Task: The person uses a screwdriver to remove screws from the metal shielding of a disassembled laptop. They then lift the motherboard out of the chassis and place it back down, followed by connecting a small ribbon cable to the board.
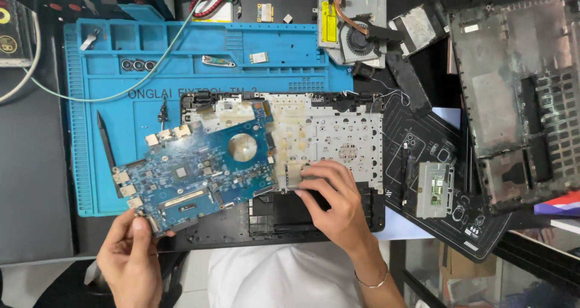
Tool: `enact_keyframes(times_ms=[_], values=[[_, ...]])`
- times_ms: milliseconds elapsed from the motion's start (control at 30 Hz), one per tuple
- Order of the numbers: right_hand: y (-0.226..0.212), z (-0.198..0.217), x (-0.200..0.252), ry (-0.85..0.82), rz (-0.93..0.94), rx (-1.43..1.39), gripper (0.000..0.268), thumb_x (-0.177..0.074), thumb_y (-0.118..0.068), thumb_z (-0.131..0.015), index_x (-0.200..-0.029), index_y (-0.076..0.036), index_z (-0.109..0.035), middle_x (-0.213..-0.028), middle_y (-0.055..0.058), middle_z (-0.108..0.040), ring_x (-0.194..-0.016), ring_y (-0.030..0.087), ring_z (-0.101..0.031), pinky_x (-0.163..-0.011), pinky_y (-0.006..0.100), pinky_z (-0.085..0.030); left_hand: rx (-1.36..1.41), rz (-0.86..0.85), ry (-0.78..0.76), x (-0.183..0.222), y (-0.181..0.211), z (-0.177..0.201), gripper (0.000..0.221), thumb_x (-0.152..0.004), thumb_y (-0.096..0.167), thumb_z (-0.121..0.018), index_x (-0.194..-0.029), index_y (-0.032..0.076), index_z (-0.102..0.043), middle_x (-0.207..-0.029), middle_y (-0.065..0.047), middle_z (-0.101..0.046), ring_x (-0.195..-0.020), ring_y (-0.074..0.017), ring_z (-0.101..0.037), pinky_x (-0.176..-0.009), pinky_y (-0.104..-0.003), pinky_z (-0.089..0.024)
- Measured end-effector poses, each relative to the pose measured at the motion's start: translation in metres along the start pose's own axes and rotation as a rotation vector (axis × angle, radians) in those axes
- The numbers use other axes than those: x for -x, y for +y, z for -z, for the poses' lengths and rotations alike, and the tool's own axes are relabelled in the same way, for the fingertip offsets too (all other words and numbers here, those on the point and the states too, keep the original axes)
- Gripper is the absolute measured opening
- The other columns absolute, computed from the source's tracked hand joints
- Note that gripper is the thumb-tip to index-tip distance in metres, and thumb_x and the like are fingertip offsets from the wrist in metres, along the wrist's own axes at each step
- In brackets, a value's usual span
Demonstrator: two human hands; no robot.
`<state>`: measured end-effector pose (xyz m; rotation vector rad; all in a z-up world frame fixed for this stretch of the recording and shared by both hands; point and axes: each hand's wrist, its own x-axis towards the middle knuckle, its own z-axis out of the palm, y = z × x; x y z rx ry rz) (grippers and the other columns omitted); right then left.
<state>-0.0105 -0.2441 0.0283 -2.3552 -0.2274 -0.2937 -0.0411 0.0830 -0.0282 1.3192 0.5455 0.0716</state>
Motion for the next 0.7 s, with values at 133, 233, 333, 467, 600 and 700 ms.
enact_keyframes(times_ms=[133,233,333,467,600,700], values=[[0.000,0.001,0.001,0.013,0.012,-0.013,0.018,-0.078,-0.003,-0.083,-0.092,-0.004,-0.071,-0.113,0.006,-0.070,-0.116,0.030,-0.065,-0.105,0.045,-0.052,-0.149,-0.017,-0.003,-0.002,0.012,-0.025,0.031,-0.109,0.010,-0.059,-0.132,-0.010,-0.059,-0.101,-0.009,-0.067,-0.088,-0.0142,-0.065,-0.081,-0.034,-0.059],[-0.001,0.004,-0.001,0.005,-0.010,-0.011,0.017,-0.078,-0.003,-0.083,-0.091,-0.005,-0.072,-0.115,0.008,-0.069,-0.118,0.031,-0.064,-0.104,0.044,-0.052,-0.265,-0.058,-0.035,-0.003,0.027,-0.047,0.031,-0.107,0.012,-0.057,-0.130,-0.009,-0.060,-0.098,-0.006,-0.068,-0.084,-0.0096,-0.064,-0.079,-0.030,-0.058],[0.003,0.005,-0.003,-0.025,-0.019,-0.005,0.017,-0.078,-0.004,-0.083,-0.091,-0.005,-0.072,-0.116,0.008,-0.069,-0.119,0.031,-0.064,-0.103,0.044,-0.052,-0.372,-0.030,-0.013,-0.009,0.030,-0.057,0.029,-0.107,0.012,-0.059,-0.127,-0.009,-0.064,-0.093,-0.003,-0.066,-0.077,-0.0058,-0.055,-0.073,-0.026,-0.054],[0.006,0.005,-0.001,-0.068,-0.064,-0.025,0.015,-0.080,-0.007,-0.082,-0.091,-0.005,-0.073,-0.116,0.005,-0.071,-0.120,0.028,-0.064,-0.101,0.042,-0.051,-0.478,-0.044,0.020,-0.015,0.023,-0.058,0.031,-0.107,0.013,-0.061,-0.129,-0.008,-0.064,-0.091,-0.001,-0.064,-0.076,-0.0039,-0.051,-0.068,-0.021,-0.045],[0.010,0.005,-0.003,-0.087,-0.090,-0.046,0.015,-0.082,-0.010,-0.081,-0.093,-0.007,-0.072,-0.116,0.003,-0.071,-0.121,0.027,-0.063,-0.102,0.041,-0.050,-0.580,-0.013,0.007,-0.018,0.028,-0.064,0.033,-0.107,0.015,-0.060,-0.130,-0.008,-0.065,-0.091,-0.001,-0.066,-0.075,-0.0053,-0.051,-0.066,-0.022,-0.044],[0.011,0.005,-0.003,-0.110,-0.097,-0.035,0.014,-0.083,-0.011,-0.081,-0.093,-0.009,-0.072,-0.115,0.003,-0.071,-0.119,0.027,-0.062,-0.101,0.042,-0.048,-0.472,0.038,-0.012,-0.021,0.036,-0.073,0.035,-0.105,0.018,-0.058,-0.129,-0.007,-0.064,-0.087,-0.003,-0.064,-0.069,-0.0081,-0.059,-0.062,-0.025,-0.053]])
